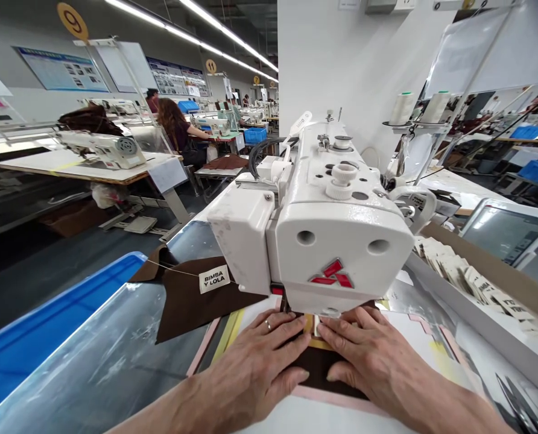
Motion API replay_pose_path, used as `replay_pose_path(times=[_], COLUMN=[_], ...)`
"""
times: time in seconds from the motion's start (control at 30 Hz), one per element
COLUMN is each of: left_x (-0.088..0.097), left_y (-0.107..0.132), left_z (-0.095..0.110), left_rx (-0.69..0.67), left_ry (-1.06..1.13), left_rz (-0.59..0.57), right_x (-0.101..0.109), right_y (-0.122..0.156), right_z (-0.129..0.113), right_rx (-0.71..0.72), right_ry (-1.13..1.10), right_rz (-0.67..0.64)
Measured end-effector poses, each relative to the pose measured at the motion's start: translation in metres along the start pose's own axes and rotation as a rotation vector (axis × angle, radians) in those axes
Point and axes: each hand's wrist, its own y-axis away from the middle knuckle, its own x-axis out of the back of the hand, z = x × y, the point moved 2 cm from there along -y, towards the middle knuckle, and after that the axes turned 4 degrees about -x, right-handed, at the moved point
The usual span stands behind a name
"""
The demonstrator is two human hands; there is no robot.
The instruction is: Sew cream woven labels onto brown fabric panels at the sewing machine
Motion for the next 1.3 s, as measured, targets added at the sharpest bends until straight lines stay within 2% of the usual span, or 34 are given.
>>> replay_pose_path(times=[0.23, 0.4, 0.73, 0.87, 1.07, 1.3], left_x=[0.002, 0.003, 0.002, 0.001, -0.003, -0.008], left_y=[-0.001, -0.002, -0.01, -0.015, -0.014, -0.008], left_z=[0.002, 0.002, -0.011, -0.016, -0.019, -0.017], left_rx=[0.011, 0.008, 0.036, 0.039, 0.023, 0.024], left_ry=[0.02, 0.014, -0.073, -0.068, -0.081, -0.119], left_rz=[-0.001, 0.079, 0.041, 0.084, 0.125, 0.115], right_x=[-0.002, -0.003, -0.007, -0.007, -0.006, -0.003], right_y=[0.003, 0.006, -0.007, -0.01, -0.011, -0.013], right_z=[0.0, 0.002, 0.018, 0.024, 0.022, 0.018], right_rx=[0.015, 0.011, -0.05, -0.079, -0.084, -0.069], right_ry=[0.034, 0.028, 0.001, -0.026, 0.0, 0.007], right_rz=[0.029, 0.013, -0.095, -0.136, -0.109, -0.098])
